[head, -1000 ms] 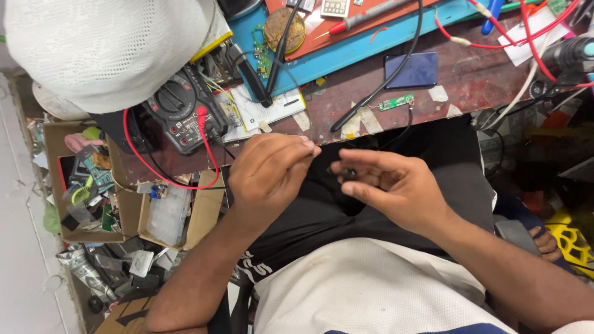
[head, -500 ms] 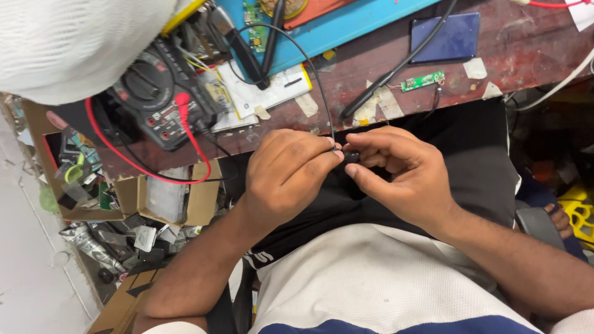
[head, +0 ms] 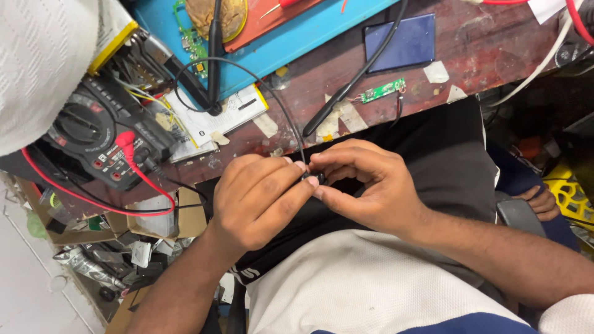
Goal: The person twists the ends of a wire between their fingers, then holds a small green circuit board against the workbench edge and solders its contacts with a soldering iron, repositioning the board as they work. They then handle the wire again and set the board on the cluttered workbench.
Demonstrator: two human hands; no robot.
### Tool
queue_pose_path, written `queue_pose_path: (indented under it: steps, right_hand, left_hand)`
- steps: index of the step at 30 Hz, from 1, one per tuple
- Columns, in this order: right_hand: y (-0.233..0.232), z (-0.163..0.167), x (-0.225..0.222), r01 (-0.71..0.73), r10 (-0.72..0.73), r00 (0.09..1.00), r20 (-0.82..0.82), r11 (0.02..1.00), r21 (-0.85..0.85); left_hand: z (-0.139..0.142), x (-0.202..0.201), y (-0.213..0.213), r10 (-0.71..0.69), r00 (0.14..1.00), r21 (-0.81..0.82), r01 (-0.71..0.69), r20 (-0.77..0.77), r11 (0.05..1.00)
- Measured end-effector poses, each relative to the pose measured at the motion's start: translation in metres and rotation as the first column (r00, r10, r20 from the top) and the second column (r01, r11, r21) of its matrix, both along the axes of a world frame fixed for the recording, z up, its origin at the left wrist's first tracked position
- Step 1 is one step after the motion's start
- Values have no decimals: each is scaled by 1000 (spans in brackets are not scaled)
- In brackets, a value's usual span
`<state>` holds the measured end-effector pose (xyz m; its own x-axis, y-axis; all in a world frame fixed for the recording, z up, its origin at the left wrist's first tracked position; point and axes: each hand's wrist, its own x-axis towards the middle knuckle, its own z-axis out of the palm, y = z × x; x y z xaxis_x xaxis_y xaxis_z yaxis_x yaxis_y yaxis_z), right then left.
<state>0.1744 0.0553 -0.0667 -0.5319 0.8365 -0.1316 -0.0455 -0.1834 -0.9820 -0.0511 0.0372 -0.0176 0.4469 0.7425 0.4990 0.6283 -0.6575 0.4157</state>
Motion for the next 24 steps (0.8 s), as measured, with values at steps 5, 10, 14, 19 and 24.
queue_pose_path:
  steps: [5,10,14,19,24]
  right_hand:
    - [1,-3,3,3,-5,1000,16,996,85]
    - [12,11,-1,21,-56,992,111,956,292]
    - [39,36,10,-61,-213,937,276,679,732]
    - [68,49,36,-354,-548,653,523,389,850]
    - [74,37,41,-407,-567,589,576,408,818]
  left_hand:
    - [2,-1,0,-13,999,16,13,-48,1000]
    - [0,-1,2,-5,998,30,7,-67,1000]
    - [-1,-1,4,0,997,46,4,-74,999]
    - [-3,-3,4,21,998,72,-17,-64,997]
    - [-5,-2,5,16,997,93,-9,-72,996]
